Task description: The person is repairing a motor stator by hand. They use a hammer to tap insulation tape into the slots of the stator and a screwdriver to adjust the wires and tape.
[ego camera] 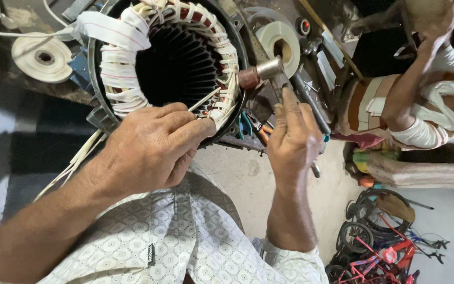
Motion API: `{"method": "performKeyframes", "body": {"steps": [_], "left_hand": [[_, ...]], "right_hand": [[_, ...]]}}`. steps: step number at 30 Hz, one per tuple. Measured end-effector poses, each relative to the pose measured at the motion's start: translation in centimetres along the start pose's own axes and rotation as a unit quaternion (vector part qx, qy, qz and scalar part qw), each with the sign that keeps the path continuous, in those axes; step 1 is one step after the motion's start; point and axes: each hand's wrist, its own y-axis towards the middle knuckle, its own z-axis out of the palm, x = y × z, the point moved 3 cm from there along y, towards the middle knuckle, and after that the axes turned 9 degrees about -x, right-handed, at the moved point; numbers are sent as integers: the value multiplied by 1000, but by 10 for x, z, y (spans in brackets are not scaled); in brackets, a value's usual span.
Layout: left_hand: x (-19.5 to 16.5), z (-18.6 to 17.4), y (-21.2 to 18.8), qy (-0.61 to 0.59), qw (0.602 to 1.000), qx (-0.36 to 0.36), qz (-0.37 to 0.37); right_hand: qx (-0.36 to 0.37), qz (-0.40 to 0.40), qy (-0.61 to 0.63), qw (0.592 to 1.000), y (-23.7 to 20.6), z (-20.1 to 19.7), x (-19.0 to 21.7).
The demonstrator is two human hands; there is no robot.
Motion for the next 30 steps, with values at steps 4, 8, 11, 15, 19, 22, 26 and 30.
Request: {"method": "performKeyframes", "body": {"steps": [4, 8, 11, 15, 19, 22, 26, 30], "left_hand": [[-3, -4, 7, -20, 1000, -3, -1], [-3, -4, 11, -38, 999, 23, -17], [-2, -2, 8, -20, 1000, 19, 7], [2, -1, -2, -8, 1000, 6, 22], [6, 1, -6, -4, 1000, 6, 11], [6, 1, -5, -16, 1000, 0, 8], [6, 0, -8, -15, 1000, 5, 6], [7, 0, -12, -14, 1000, -10, 9]], "right_hand": [[-60, -12, 35, 997, 3, -7, 1], [3, -42, 21, 999, 10, -14, 8], [-69, -98, 44, 992, 24, -24, 19], [-8, -238, -69, 969, 43, -19, 28], [-61, -250, 22, 966, 55, -23, 24], [17, -283, -29, 958, 56, -18, 26], [-24, -281, 19, 959, 58, -24, 29], [11, -199, 54, 978, 55, -22, 19]]}}
